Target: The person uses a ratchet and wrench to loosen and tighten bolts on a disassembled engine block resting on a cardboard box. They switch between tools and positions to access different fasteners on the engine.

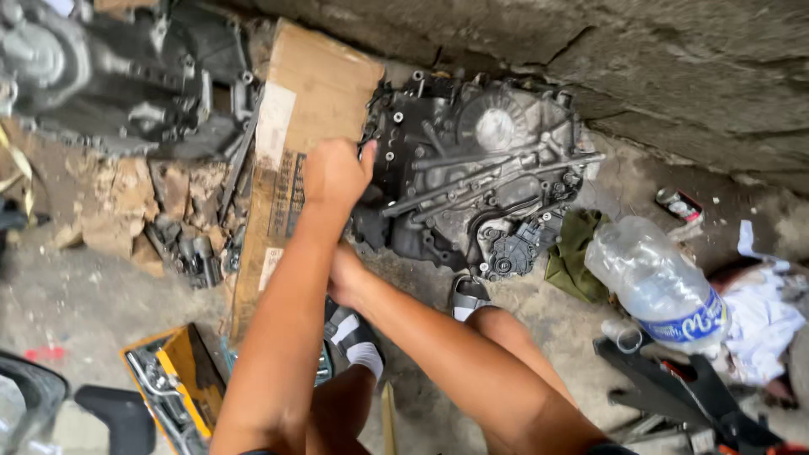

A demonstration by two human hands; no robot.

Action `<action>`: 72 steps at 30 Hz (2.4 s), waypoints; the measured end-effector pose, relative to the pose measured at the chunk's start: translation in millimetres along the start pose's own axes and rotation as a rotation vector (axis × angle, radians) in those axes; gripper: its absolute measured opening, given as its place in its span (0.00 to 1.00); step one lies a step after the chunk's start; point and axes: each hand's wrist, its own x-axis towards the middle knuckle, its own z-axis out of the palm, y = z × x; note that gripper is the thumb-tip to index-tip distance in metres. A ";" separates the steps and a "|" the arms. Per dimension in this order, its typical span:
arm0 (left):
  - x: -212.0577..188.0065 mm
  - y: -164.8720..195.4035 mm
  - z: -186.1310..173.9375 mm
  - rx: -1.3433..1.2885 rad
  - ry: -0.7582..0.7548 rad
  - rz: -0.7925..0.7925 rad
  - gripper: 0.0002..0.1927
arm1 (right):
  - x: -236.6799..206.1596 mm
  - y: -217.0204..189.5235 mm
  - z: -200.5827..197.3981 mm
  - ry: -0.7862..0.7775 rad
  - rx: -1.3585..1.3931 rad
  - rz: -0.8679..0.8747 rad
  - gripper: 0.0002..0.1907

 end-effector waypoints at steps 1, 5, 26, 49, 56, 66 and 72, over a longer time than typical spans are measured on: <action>4.1 -2.1 -0.7 -0.013 0.054 0.030 0.23 | 1.0 -0.2 -3.4 -0.059 -0.053 0.015 0.13; -2.0 -0.1 5.4 0.009 0.165 0.089 0.19 | -5.9 0.0 -16.3 -0.229 0.071 0.014 0.15; -1.2 17.5 -4.6 0.007 0.151 -0.020 0.10 | -9.4 -13.4 -10.1 -0.256 -0.173 0.067 0.13; -1.8 17.0 2.1 -0.071 0.145 -0.105 0.10 | -7.5 -20.2 -24.8 -0.196 -0.384 0.096 0.16; -21.1 -1.4 1.0 -0.158 0.306 -0.215 0.13 | -19.9 -35.1 -53.8 -0.052 -0.757 0.096 0.16; -7.3 -5.2 2.9 -0.931 0.040 -0.231 0.14 | -8.2 -62.7 -60.6 -0.036 -0.572 0.259 0.18; -61.3 -45.7 -44.5 -1.116 0.087 -0.048 0.13 | -32.9 -7.3 -50.0 -0.345 -0.466 0.344 0.21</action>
